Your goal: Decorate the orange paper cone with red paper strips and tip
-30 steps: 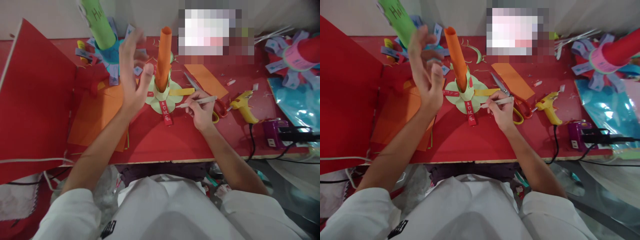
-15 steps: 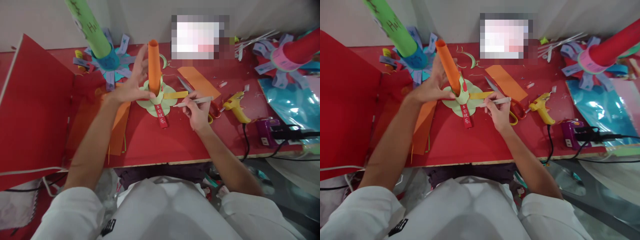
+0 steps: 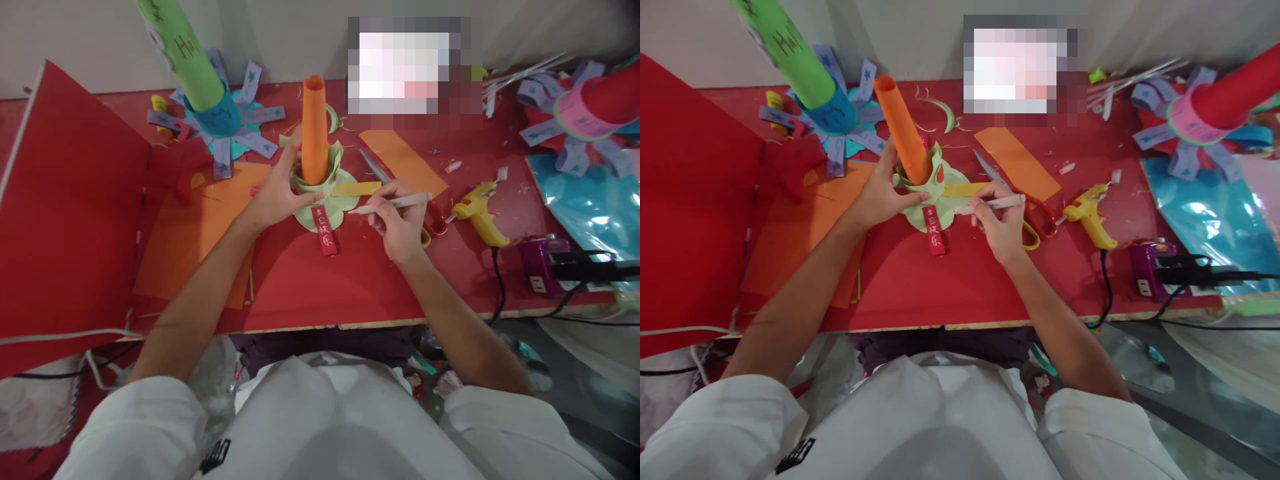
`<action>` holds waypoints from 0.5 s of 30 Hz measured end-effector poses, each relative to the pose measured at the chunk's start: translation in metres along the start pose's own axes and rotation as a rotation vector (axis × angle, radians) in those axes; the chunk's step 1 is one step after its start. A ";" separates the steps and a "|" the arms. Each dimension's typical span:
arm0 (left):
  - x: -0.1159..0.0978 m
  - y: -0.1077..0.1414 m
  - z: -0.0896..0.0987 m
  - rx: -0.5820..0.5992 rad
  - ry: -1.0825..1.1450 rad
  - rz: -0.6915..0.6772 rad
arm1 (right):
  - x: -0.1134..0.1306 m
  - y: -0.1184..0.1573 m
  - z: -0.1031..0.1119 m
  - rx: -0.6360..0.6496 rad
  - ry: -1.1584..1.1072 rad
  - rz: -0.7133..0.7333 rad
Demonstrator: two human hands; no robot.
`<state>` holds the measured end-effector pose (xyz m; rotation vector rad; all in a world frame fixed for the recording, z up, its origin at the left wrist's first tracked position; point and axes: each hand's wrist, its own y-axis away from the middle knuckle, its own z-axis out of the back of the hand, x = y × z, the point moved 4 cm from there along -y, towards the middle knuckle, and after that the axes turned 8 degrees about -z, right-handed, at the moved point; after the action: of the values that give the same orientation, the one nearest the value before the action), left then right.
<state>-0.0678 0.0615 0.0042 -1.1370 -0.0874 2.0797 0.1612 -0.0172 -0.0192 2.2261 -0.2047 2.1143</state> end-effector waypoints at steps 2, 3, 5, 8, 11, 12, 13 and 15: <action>0.002 0.000 -0.001 -0.002 -0.015 0.029 | 0.000 0.000 0.000 0.002 -0.015 0.003; 0.003 0.000 -0.001 -0.011 -0.015 0.042 | 0.001 0.000 0.000 0.004 -0.019 0.006; 0.004 0.000 -0.001 -0.017 -0.009 0.064 | 0.001 0.000 0.000 0.009 -0.020 0.015; 0.001 -0.001 0.000 0.007 -0.037 0.081 | 0.001 0.000 0.000 0.010 -0.014 0.026; -0.010 -0.004 0.004 -0.045 -0.133 0.129 | -0.001 -0.001 0.001 0.004 -0.006 0.042; -0.015 -0.005 0.006 -0.086 -0.160 0.146 | -0.001 -0.001 0.002 0.000 0.001 0.050; -0.021 -0.007 0.008 -0.134 -0.176 0.151 | -0.001 -0.001 0.002 -0.004 0.014 0.059; -0.033 -0.010 0.011 -0.219 -0.186 0.140 | 0.000 -0.002 0.005 -0.023 0.039 0.085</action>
<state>-0.0593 0.0506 0.0377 -1.1000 -0.3410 2.3429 0.1667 -0.0158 -0.0196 2.1993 -0.3263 2.1834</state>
